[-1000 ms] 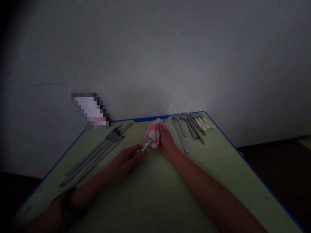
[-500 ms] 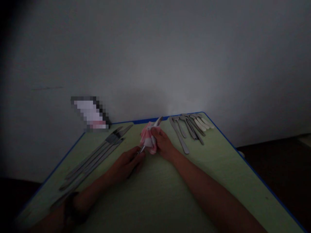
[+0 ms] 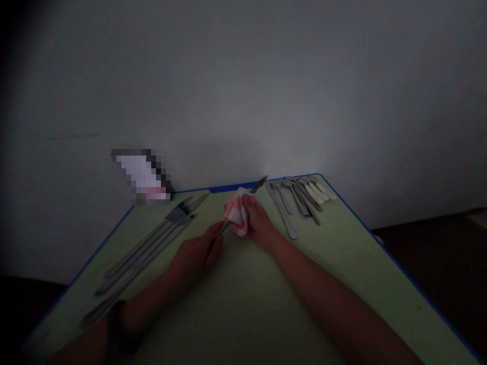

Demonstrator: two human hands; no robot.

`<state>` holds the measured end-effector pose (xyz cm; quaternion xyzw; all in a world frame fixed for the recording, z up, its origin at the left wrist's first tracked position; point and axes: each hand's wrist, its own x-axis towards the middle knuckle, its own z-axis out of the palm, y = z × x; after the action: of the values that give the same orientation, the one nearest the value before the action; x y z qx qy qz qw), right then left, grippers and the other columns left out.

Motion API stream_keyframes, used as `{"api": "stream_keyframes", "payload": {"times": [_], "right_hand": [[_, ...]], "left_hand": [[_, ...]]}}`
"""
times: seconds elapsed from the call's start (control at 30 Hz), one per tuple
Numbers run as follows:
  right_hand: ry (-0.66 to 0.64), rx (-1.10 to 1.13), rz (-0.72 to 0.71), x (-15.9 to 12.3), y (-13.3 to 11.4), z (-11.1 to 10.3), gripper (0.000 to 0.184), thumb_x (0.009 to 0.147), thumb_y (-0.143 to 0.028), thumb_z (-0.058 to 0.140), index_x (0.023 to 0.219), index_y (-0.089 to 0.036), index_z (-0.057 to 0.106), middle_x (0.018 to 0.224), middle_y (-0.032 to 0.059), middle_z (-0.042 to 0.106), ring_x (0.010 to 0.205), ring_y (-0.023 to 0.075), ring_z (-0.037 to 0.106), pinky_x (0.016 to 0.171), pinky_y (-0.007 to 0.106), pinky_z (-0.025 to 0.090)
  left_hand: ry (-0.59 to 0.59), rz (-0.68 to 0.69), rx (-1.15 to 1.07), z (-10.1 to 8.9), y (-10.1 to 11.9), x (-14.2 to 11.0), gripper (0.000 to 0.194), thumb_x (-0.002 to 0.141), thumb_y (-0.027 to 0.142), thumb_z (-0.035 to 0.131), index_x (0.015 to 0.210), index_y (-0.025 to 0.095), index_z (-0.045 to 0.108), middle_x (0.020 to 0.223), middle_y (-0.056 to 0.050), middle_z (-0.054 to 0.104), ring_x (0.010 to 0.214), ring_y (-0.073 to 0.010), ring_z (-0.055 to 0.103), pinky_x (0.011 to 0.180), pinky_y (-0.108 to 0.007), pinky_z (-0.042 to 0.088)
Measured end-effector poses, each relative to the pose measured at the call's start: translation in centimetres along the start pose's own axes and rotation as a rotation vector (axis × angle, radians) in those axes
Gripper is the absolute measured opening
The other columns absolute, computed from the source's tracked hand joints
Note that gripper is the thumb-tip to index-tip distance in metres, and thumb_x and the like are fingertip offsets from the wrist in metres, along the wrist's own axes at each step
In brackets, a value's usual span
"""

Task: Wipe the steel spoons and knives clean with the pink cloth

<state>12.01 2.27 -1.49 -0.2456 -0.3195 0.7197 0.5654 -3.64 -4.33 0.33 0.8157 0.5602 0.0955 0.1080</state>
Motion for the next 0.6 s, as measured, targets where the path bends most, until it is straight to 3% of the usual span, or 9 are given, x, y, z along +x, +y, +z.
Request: {"api": "stream_keyframes", "payload": {"times": [0.17,0.37,0.47,0.6], "right_hand": [[0.008,-0.123,0.015,0.0,0.5,0.0,0.032,0.073,-0.046,0.065,0.079,-0.015,0.062,0.072,0.003,0.066,0.062,0.0131,0.058,0.059,0.025,0.046],[0.079,0.139,0.032,0.5,0.1,-0.2,0.019,0.08,-0.037,0.054,0.078,-0.018,0.059,0.065,0.0008,0.063,0.061,0.0157,0.058,0.06,0.028,0.049],[0.089,0.23,0.078,0.5,-0.3,0.0,0.02,0.081,-0.036,0.049,0.079,-0.019,0.059,0.065,0.0025,0.064,0.066,0.0188,0.061,0.063,0.032,0.052],[0.07,0.163,0.108,0.2,-0.4,0.3,0.022,0.08,-0.036,0.051,0.078,-0.017,0.06,0.066,0.0041,0.065,0.071,0.0198,0.063,0.067,0.032,0.052]], "left_hand": [[-0.007,-0.026,0.153,-0.2,0.0,0.1,0.039,0.096,0.032,0.028,0.132,0.019,0.034,0.095,-0.011,0.068,0.079,-0.0228,0.066,0.062,-0.028,0.042],[-0.026,0.037,0.136,-0.2,0.2,0.0,0.031,0.097,0.034,0.026,0.109,0.018,0.05,0.09,-0.007,0.069,0.078,-0.021,0.066,0.067,-0.03,0.046],[-0.002,0.032,0.176,0.3,-0.2,0.2,0.033,0.097,0.031,0.024,0.114,0.018,0.049,0.095,-0.008,0.069,0.08,-0.0216,0.066,0.066,-0.031,0.048],[0.097,0.06,0.19,0.9,-0.8,0.2,0.034,0.097,0.027,0.028,0.127,0.018,0.043,0.105,-0.01,0.066,0.09,-0.0225,0.065,0.069,-0.032,0.05]]}}
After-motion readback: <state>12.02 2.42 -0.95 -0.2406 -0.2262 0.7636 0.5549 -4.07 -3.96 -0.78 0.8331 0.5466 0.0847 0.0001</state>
